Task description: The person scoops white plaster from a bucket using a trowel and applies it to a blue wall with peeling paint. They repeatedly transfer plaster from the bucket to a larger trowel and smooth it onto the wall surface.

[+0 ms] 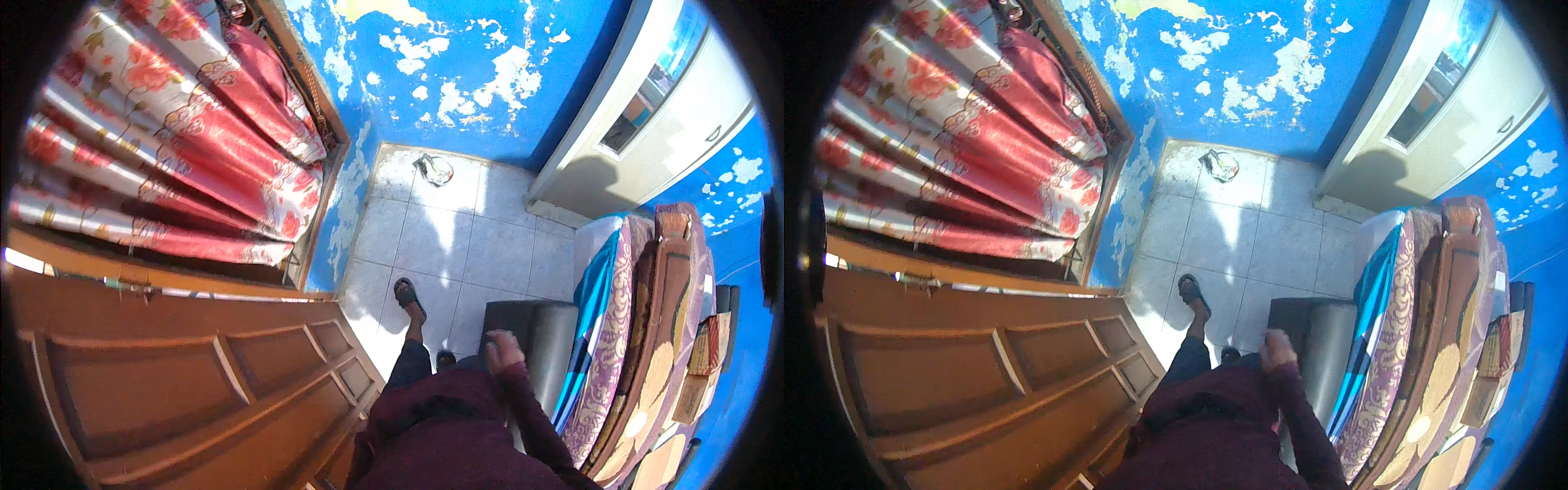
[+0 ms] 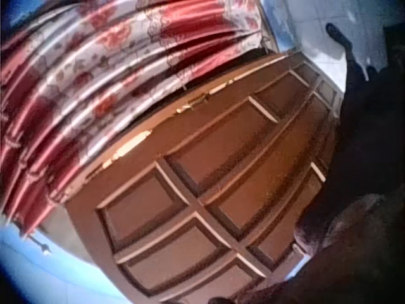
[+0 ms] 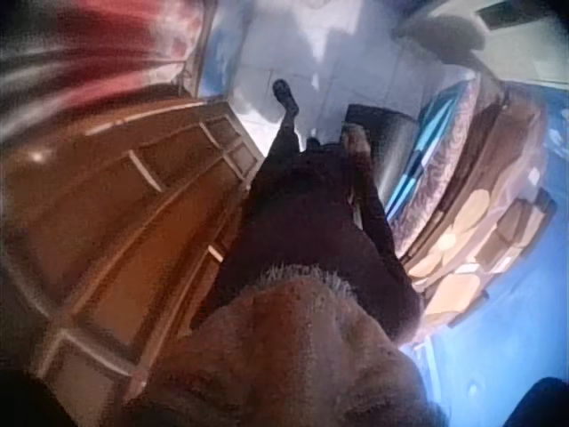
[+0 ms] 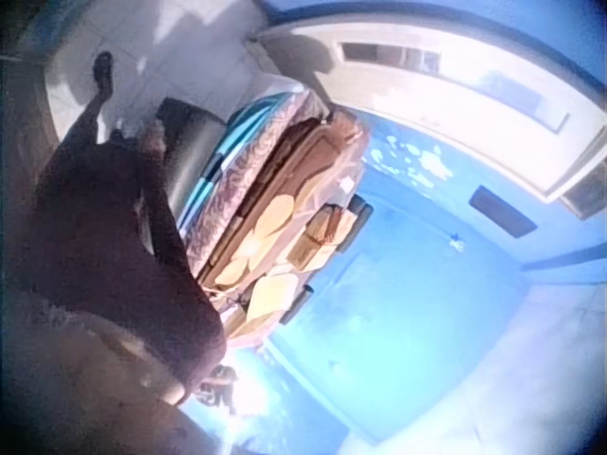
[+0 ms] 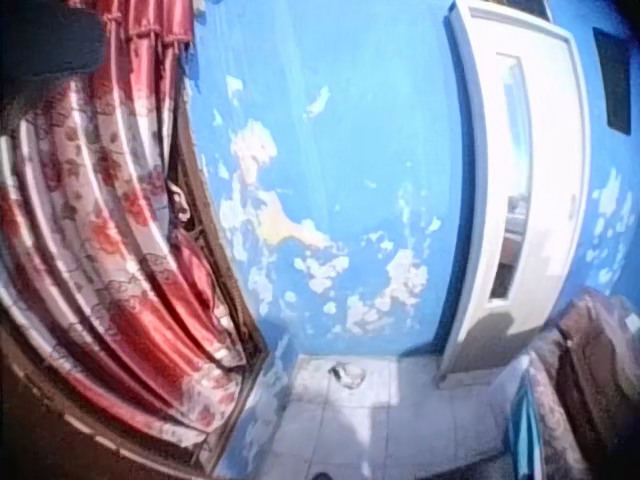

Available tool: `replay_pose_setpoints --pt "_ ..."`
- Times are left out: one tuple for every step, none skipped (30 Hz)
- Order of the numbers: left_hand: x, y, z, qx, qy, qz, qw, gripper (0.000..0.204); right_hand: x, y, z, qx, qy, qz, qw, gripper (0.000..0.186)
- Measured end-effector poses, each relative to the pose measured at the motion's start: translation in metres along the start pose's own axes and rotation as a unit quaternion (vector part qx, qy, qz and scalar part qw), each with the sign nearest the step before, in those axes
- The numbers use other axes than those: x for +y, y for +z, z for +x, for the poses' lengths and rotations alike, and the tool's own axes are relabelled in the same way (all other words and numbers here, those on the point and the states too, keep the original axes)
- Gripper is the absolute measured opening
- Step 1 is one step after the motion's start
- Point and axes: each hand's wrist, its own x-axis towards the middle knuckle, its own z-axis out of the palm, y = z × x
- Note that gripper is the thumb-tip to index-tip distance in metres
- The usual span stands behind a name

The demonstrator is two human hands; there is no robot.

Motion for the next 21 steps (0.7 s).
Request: replay_pose_setpoints --pt "0.011 -0.004 0.014 -0.006 0.003 0.015 1.000 0.059 -0.006 0.014 0.009 -0.061 0.059 0.048 0.995 0.033" --pt "0.025 -0.004 0.033 -0.014 0.009 0.034 0.999 0.059 -0.008 0.018 0.024 -0.176 0.088 0.048 0.979 0.039" --pt "0.039 -0.007 0.051 -0.022 0.016 0.054 0.998 0.060 -0.010 0.023 0.039 -0.291 0.117 0.050 0.948 0.046" --pt "0.058 -0.008 0.072 -0.031 0.025 0.076 0.996 0.061 -0.006 0.037 0.051 -0.319 0.151 0.047 0.934 0.050" --pt "0.080 0.001 0.099 -0.051 0.040 0.108 0.992 0.061 0.004 0.050 0.056 -0.338 0.192 0.044 0.920 0.054" --pt "0.098 -0.001 0.113 -0.056 0.046 0.121 0.990 0.062 0.010 0.064 0.064 -0.371 0.221 0.039 0.901 0.058" --pt "0.118 0.001 0.129 -0.067 0.057 0.143 0.986 0.062 0.013 0.072 0.076 -0.371 0.194 0.020 0.908 0.060" --pt "0.134 0.003 0.145 -0.075 0.064 0.165 0.981 0.063 0.015 0.084 0.093 -0.371 0.162 0.004 0.914 0.062" --pt "0.147 0.004 0.155 -0.085 0.067 0.187 0.976 0.063 0.007 0.087 0.103 -0.374 0.135 -0.012 0.917 0.064" --pt "0.161 0.005 0.168 -0.094 0.072 0.202 0.972 0.064 0.003 0.086 0.117 -0.334 0.153 0.000 0.930 0.063" --pt "0.174 0.007 0.179 -0.108 0.078 0.226 0.965 0.064 -0.018 0.072 0.133 -0.292 0.176 0.012 0.940 0.063" --pt "0.186 0.009 0.190 -0.120 0.082 0.243 0.959 0.065 -0.035 0.063 0.145 -0.249 0.199 0.024 0.948 0.062" --pt "0.198 0.012 0.199 -0.128 0.086 0.257 0.954 0.065 -0.039 0.063 0.158 -0.249 0.213 -0.005 0.945 0.061" --pt "0.211 0.013 0.210 -0.137 0.090 0.268 0.949 0.066 -0.041 0.064 0.170 -0.249 0.228 -0.034 0.941 0.060" --pt "0.220 0.016 0.217 -0.143 0.091 0.280 0.945 0.067 -0.048 0.061 0.179 -0.254 0.243 -0.063 0.934 0.059" --pt "0.229 0.019 0.226 -0.146 0.092 0.290 0.941 0.067 -0.054 0.057 0.188 -0.265 0.244 -0.082 0.929 0.056" --pt "0.237 0.024 0.235 -0.150 0.092 0.300 0.938 0.068 -0.061 0.053 0.197 -0.276 0.245 -0.101 0.924 0.054" --pt "0.246 0.030 0.243 -0.151 0.093 0.306 0.935 0.068 -0.068 0.047 0.206 -0.289 0.242 -0.121 0.918 0.052" --pt "0.253 0.036 0.251 -0.149 0.093 0.313 0.933 0.069 -0.075 0.041 0.217 -0.291 0.235 -0.130 0.918 0.049" --pt "0.260 0.046 0.260 -0.147 0.096 0.317 0.932 0.069 -0.082 0.034 0.227 -0.293 0.226 -0.139 0.918 0.046" --pt "0.268 0.054 0.270 -0.148 0.096 0.321 0.930 0.070 -0.084 0.029 0.237 -0.293 0.221 -0.147 0.918 0.043"
